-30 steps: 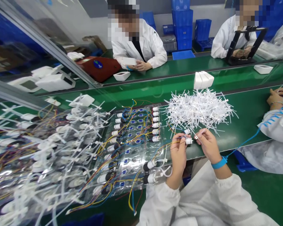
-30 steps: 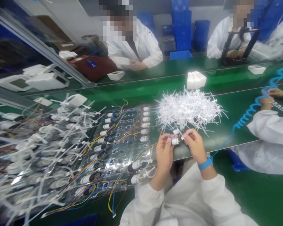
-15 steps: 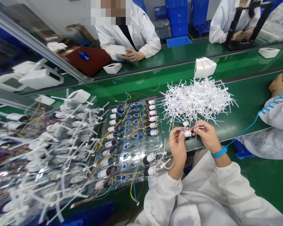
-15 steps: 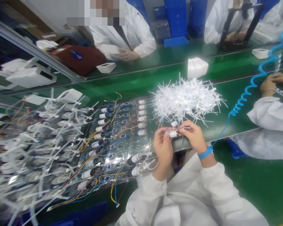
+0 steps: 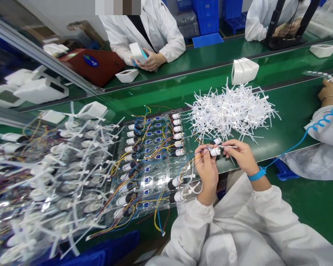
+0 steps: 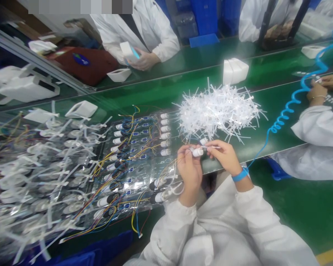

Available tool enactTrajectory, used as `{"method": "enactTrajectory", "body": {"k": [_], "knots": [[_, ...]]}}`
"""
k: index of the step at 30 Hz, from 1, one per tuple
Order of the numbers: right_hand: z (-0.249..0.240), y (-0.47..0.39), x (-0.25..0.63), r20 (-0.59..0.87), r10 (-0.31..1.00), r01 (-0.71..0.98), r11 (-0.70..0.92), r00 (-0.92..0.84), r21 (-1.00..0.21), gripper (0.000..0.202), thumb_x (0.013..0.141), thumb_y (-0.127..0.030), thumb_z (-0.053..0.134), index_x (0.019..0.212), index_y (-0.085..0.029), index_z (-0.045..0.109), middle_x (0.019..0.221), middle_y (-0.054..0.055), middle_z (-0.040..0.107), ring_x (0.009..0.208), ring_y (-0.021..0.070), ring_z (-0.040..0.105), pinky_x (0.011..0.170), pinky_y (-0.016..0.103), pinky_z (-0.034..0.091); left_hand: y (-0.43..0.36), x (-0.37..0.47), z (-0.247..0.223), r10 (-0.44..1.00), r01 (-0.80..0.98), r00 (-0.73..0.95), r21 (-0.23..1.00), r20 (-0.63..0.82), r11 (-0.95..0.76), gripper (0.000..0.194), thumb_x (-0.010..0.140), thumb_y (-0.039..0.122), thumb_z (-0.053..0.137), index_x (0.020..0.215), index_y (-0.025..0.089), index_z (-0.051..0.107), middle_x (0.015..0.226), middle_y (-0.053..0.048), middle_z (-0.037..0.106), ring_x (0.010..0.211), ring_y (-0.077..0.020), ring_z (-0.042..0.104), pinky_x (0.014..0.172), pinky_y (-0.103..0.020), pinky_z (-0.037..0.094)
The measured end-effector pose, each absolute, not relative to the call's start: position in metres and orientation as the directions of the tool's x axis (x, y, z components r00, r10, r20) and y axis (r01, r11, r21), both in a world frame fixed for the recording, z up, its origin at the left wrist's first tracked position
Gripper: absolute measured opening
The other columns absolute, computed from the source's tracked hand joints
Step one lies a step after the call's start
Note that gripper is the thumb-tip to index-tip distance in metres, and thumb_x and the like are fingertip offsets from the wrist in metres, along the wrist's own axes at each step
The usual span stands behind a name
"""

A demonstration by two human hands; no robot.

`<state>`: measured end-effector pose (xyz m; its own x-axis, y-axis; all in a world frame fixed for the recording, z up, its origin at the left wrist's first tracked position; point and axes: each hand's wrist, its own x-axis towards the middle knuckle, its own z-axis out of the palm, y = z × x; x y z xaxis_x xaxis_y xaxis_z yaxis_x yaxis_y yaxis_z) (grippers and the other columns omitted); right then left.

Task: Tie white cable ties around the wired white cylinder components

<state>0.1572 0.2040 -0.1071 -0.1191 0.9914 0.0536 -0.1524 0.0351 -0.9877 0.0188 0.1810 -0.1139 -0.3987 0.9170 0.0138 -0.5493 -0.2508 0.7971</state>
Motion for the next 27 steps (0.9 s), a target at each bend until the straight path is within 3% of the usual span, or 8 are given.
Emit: {"method": "enactTrajectory", "body": {"k": [4, 11, 13, 15, 18, 20, 24, 27], "knots": [[-0.109, 0.203, 0.160, 0.022, 0.994, -0.162, 0.004, -0.110, -0.987, 0.024, 0.091, -0.043, 0.089, 0.099, -0.022, 0.079, 0.083, 0.001, 0.072, 0.065, 0.0149, 0.065, 0.057, 0.027, 0.052, 0.180, 0.019, -0.114, 0.917, -0.560, -0.398, 0.786, 0.021, -0.262, 0.031, 0.097, 0.046, 0.087, 0.107, 0.025, 0.067, 0.102, -0.002, 0.074, 0.103, -0.0196, 0.077, 0.098, -0.036, 0.065], [-0.110, 0.200, 0.164, -0.009, 0.991, -0.203, -0.036, -0.131, -0.978, 0.020, 0.097, -0.042, 0.079, 0.101, -0.023, 0.080, 0.063, -0.004, 0.058, 0.052, 0.0121, 0.049, 0.048, 0.025, 0.036, 0.181, 0.020, -0.115, 0.920, -0.584, -0.393, 0.769, 0.014, -0.261, 0.031, 0.096, 0.046, 0.089, 0.106, 0.025, 0.068, 0.101, -0.001, 0.075, 0.101, -0.0181, 0.078, 0.099, -0.034, 0.065], [-0.108, 0.200, 0.163, -0.001, 0.990, -0.243, -0.035, -0.141, -0.969, 0.019, 0.096, -0.042, 0.081, 0.098, -0.023, 0.081, 0.065, -0.003, 0.061, 0.052, 0.0117, 0.049, 0.048, 0.025, 0.036, 0.181, 0.021, -0.115, 0.918, -0.574, -0.397, 0.775, 0.017, -0.263, 0.030, 0.097, 0.046, 0.087, 0.106, 0.025, 0.068, 0.101, -0.002, 0.075, 0.101, -0.0182, 0.077, 0.099, -0.035, 0.065], [-0.105, 0.199, 0.163, 0.026, 0.988, -0.297, -0.020, -0.150, -0.955, 0.021, 0.094, -0.043, 0.084, 0.098, -0.022, 0.082, 0.075, 0.002, 0.071, 0.059, 0.0142, 0.059, 0.052, 0.027, 0.041, 0.180, 0.021, -0.114, 0.917, -0.570, -0.399, 0.780, 0.012, -0.258, 0.029, 0.098, 0.046, 0.086, 0.106, 0.025, 0.067, 0.102, -0.002, 0.075, 0.100, -0.0183, 0.077, 0.097, -0.035, 0.065], [-0.103, 0.200, 0.162, 0.048, 0.983, -0.383, -0.023, -0.175, -0.923, 0.032, 0.094, -0.050, 0.084, 0.110, -0.022, 0.085, 0.103, 0.011, 0.082, 0.082, 0.0239, 0.076, 0.062, 0.032, 0.051, 0.180, 0.021, -0.113, 0.914, -0.565, -0.407, 0.784, 0.006, -0.257, 0.029, 0.098, 0.046, 0.085, 0.105, 0.024, 0.067, 0.102, -0.002, 0.074, 0.099, -0.0183, 0.076, 0.093, -0.033, 0.064], [-0.104, 0.200, 0.162, 0.053, 0.981, -0.396, -0.027, -0.189, -0.918, 0.036, 0.095, -0.051, 0.082, 0.115, -0.022, 0.084, 0.109, 0.013, 0.083, 0.091, 0.0275, 0.078, 0.066, 0.034, 0.053, 0.180, 0.021, -0.112, 0.913, -0.553, -0.409, 0.793, 0.009, -0.255, 0.029, 0.099, 0.047, 0.084, 0.106, 0.025, 0.067, 0.102, -0.003, 0.074, 0.098, -0.0185, 0.076, 0.091, -0.033, 0.064], [-0.112, 0.202, 0.161, 0.038, 0.987, -0.315, -0.014, -0.159, -0.949, 0.027, 0.098, -0.045, 0.081, 0.114, -0.023, 0.080, 0.093, 0.006, 0.080, 0.077, 0.0212, 0.073, 0.061, 0.031, 0.049, 0.180, 0.021, -0.111, 0.915, -0.520, -0.402, 0.816, 0.027, -0.252, 0.025, 0.101, 0.044, 0.081, 0.106, 0.025, 0.066, 0.101, -0.002, 0.073, 0.098, -0.0186, 0.075, 0.091, -0.033, 0.063], [-0.115, 0.203, 0.160, 0.043, 0.991, -0.315, 0.001, -0.129, -0.949, 0.029, 0.099, -0.042, 0.081, 0.122, -0.027, 0.072, 0.094, 0.002, 0.077, 0.069, 0.0167, 0.068, 0.057, 0.028, 0.047, 0.179, 0.022, -0.111, 0.916, -0.439, -0.397, 0.863, 0.063, -0.249, 0.023, 0.103, 0.045, 0.077, 0.101, 0.024, 0.068, 0.096, -0.002, 0.071, 0.085, -0.0160, 0.071, 0.079, -0.028, 0.061]]}}
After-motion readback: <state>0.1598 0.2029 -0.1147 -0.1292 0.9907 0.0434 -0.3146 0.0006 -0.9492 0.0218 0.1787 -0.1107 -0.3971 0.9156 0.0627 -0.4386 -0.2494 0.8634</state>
